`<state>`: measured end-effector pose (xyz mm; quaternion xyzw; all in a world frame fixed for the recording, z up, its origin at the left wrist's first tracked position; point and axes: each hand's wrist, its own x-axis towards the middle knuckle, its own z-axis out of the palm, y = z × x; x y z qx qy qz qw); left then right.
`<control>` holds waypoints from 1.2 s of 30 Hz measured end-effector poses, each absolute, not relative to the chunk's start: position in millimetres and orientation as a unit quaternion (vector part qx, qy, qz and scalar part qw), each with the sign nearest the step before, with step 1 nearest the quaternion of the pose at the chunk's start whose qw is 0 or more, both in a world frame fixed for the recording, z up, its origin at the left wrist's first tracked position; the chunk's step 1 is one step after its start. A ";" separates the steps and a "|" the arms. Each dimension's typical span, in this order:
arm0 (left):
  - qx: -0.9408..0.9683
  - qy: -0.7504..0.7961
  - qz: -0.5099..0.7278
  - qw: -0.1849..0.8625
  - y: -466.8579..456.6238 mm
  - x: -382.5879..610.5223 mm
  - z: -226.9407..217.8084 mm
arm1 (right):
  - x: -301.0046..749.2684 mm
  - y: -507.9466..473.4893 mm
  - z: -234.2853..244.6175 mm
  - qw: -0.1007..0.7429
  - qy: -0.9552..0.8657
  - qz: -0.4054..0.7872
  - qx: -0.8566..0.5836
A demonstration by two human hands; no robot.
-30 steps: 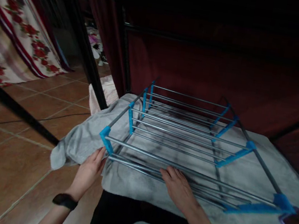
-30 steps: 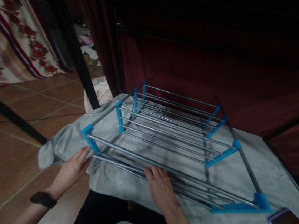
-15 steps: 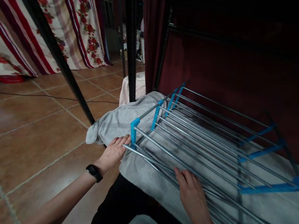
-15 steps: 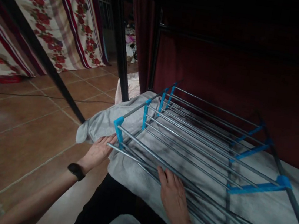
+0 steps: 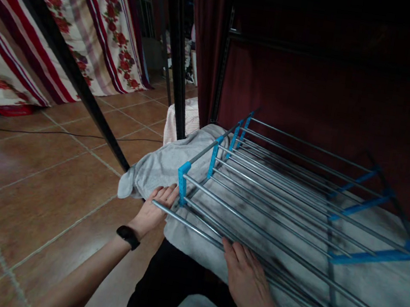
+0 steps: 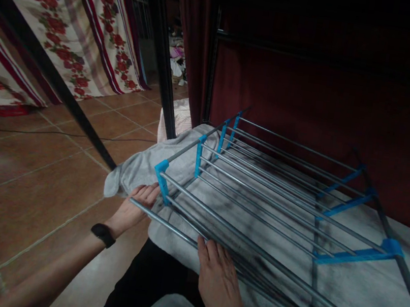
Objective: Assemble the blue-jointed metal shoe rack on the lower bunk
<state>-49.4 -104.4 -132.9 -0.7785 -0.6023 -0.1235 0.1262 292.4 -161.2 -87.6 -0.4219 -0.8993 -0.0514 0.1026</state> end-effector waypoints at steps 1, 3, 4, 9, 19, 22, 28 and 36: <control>-0.774 -0.606 -0.144 0.114 -104.8 -50.0 -133.5 | 299.9 -163.0 -91.1 0.104 -0.894 -0.059 -0.432; -0.760 -0.616 -0.190 0.082 -104.8 -50.8 -134.5 | 319.3 -166.0 -99.5 0.107 -0.884 -0.075 -0.449; -0.750 -0.622 -0.216 0.062 -104.4 -50.8 -134.5 | 330.1 -167.2 -104.1 0.107 -0.880 -0.082 -0.456; -0.709 -0.616 -0.338 -0.052 -99.4 -44.1 -128.1 | 368.8 -166.1 -121.8 0.103 -0.863 -0.105 -0.483; -0.684 -0.595 -0.409 -0.101 -95.6 -34.1 -120.8 | 338.6 -143.9 -110.8 0.114 -0.869 -0.087 -0.473; -0.680 -0.597 -0.410 -0.113 -95.8 -36.7 -124.8 | 332.9 -141.3 -107.5 0.114 -0.867 -0.076 -0.479; -0.674 -0.596 -0.416 -0.134 -94.8 -37.4 -128.5 | 329.8 -136.5 -108.1 0.113 -0.866 -0.065 -0.483; -0.672 -0.589 -0.420 -0.156 -93.9 -35.0 -128.1 | 328.1 -131.1 -108.3 0.123 -0.866 -0.073 -0.479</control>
